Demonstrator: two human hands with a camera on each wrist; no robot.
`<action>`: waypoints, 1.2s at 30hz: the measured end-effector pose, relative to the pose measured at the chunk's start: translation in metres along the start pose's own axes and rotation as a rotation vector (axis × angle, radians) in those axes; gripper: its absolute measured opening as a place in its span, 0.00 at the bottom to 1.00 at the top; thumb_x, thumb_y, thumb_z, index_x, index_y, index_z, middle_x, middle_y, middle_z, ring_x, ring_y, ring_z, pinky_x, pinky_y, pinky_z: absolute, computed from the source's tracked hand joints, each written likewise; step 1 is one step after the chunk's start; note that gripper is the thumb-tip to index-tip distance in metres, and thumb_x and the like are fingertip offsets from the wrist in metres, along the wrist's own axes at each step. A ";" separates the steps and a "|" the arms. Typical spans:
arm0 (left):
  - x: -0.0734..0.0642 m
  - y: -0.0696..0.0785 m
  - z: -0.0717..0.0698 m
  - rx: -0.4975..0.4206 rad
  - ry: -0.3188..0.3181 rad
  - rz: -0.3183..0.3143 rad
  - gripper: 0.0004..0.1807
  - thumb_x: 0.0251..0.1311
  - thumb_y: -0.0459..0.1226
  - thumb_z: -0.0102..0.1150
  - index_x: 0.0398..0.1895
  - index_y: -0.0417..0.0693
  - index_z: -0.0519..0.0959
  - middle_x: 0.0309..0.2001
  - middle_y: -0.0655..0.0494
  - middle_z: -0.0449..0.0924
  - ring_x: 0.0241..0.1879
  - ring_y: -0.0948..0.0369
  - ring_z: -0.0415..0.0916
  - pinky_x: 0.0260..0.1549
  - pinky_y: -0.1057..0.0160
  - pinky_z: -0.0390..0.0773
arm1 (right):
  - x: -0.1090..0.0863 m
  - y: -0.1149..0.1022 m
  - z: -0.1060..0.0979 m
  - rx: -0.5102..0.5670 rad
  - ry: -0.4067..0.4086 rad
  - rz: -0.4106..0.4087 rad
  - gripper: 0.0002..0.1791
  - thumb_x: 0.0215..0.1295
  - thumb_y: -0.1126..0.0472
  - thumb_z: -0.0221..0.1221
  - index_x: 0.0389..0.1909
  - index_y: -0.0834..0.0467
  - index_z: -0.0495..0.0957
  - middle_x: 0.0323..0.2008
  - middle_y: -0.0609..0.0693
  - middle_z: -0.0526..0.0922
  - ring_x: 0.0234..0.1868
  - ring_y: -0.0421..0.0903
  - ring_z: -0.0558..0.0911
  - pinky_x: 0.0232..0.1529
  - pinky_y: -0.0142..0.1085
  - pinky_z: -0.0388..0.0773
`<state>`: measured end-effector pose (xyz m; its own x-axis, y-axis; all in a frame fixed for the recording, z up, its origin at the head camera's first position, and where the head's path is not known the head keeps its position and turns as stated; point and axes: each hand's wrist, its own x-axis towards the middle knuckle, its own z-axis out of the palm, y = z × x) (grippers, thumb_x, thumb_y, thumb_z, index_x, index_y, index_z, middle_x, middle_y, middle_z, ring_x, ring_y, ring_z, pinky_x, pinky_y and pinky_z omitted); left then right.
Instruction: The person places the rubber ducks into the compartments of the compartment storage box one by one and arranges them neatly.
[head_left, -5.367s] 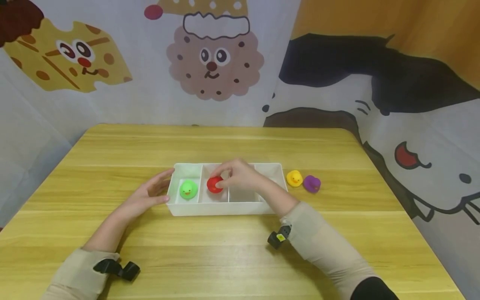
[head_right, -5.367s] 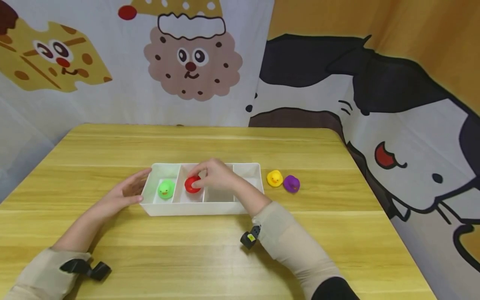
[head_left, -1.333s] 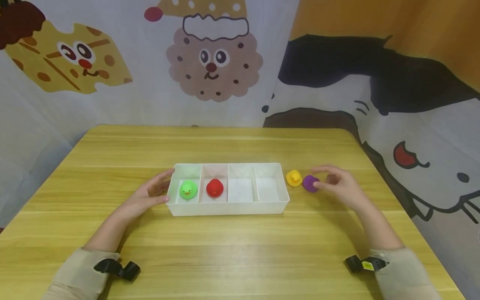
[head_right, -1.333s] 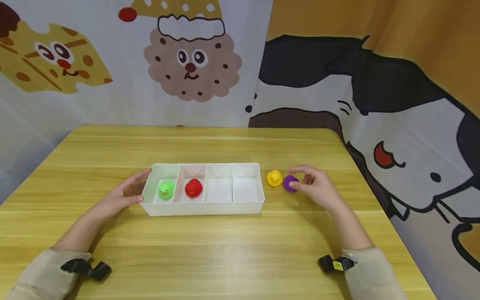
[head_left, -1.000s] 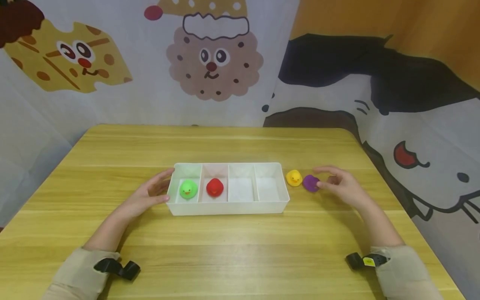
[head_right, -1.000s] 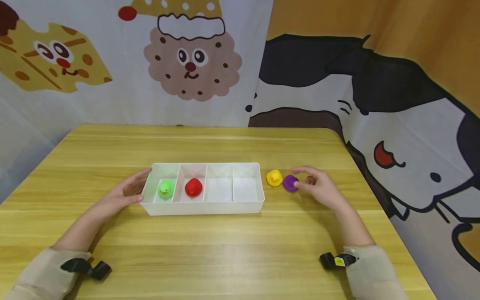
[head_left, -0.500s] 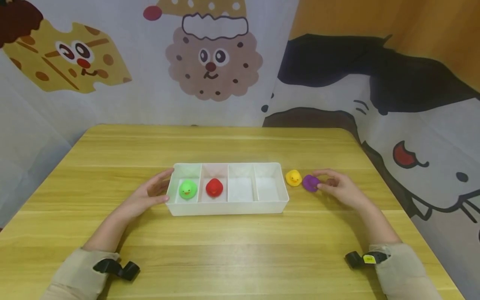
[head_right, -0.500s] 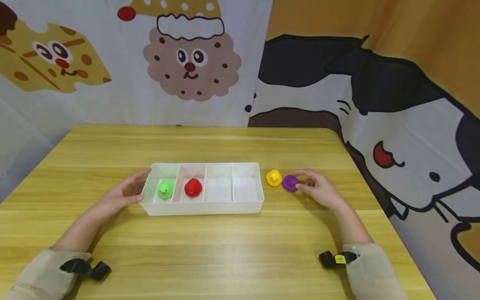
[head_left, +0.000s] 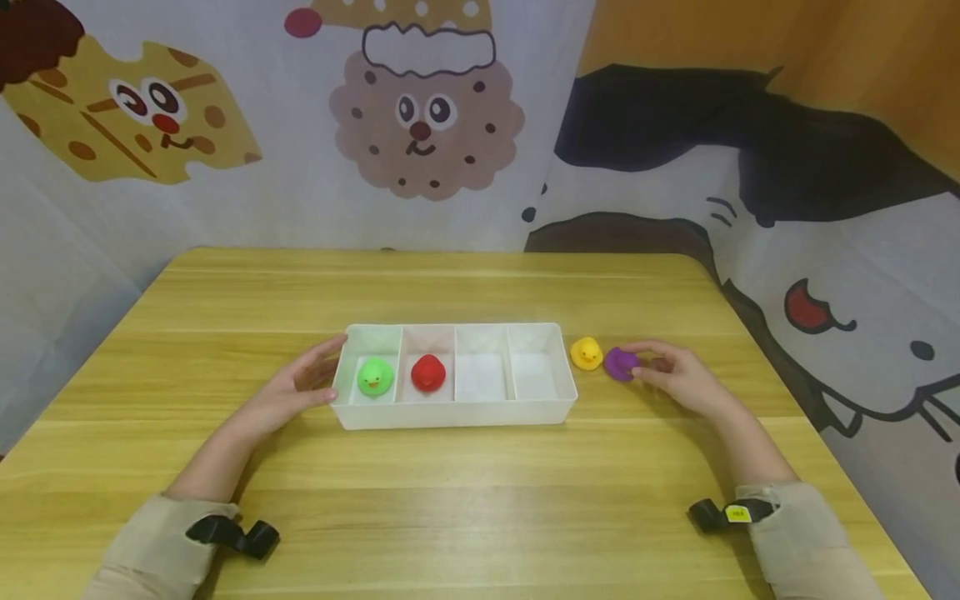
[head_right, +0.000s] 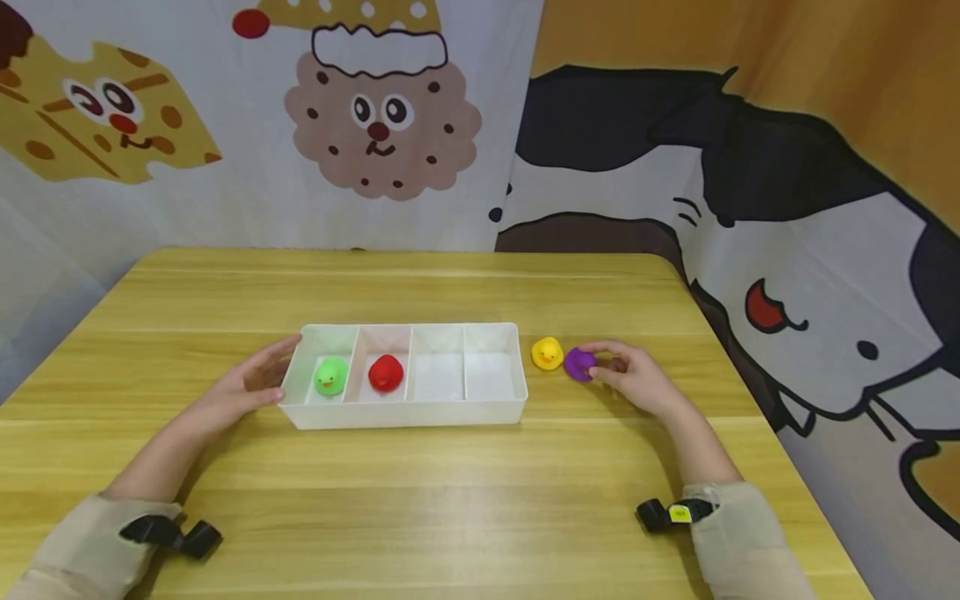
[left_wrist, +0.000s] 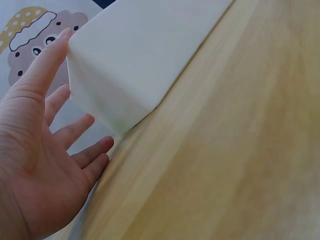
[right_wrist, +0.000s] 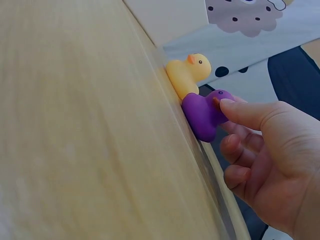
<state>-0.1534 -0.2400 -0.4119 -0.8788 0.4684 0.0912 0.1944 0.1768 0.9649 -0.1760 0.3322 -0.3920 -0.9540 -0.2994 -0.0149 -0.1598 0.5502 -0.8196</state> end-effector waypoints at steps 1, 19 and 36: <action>0.000 0.000 0.000 -0.001 -0.001 0.000 0.40 0.64 0.28 0.55 0.76 0.45 0.49 0.72 0.35 0.49 0.67 0.38 0.49 0.54 0.70 0.64 | 0.000 0.000 0.000 0.001 0.002 0.002 0.22 0.67 0.63 0.59 0.61 0.61 0.72 0.37 0.61 0.78 0.25 0.48 0.75 0.23 0.37 0.75; 0.000 0.001 0.000 -0.022 -0.006 0.005 0.40 0.64 0.28 0.55 0.76 0.46 0.48 0.71 0.34 0.50 0.67 0.38 0.49 0.53 0.70 0.65 | -0.005 -0.007 -0.004 -0.072 0.095 -0.007 0.21 0.64 0.58 0.62 0.57 0.57 0.75 0.21 0.61 0.75 0.17 0.43 0.68 0.16 0.33 0.66; 0.000 0.000 0.000 -0.026 -0.012 0.004 0.40 0.64 0.28 0.54 0.76 0.45 0.48 0.71 0.35 0.49 0.67 0.37 0.49 0.53 0.71 0.66 | -0.010 -0.029 -0.005 -0.091 0.167 -0.085 0.19 0.64 0.59 0.63 0.54 0.58 0.76 0.14 0.48 0.66 0.14 0.40 0.61 0.12 0.35 0.60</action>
<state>-0.1532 -0.2404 -0.4114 -0.8727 0.4793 0.0927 0.1868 0.1524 0.9705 -0.1628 0.3231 -0.3648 -0.9636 -0.2190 0.1535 -0.2569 0.5988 -0.7586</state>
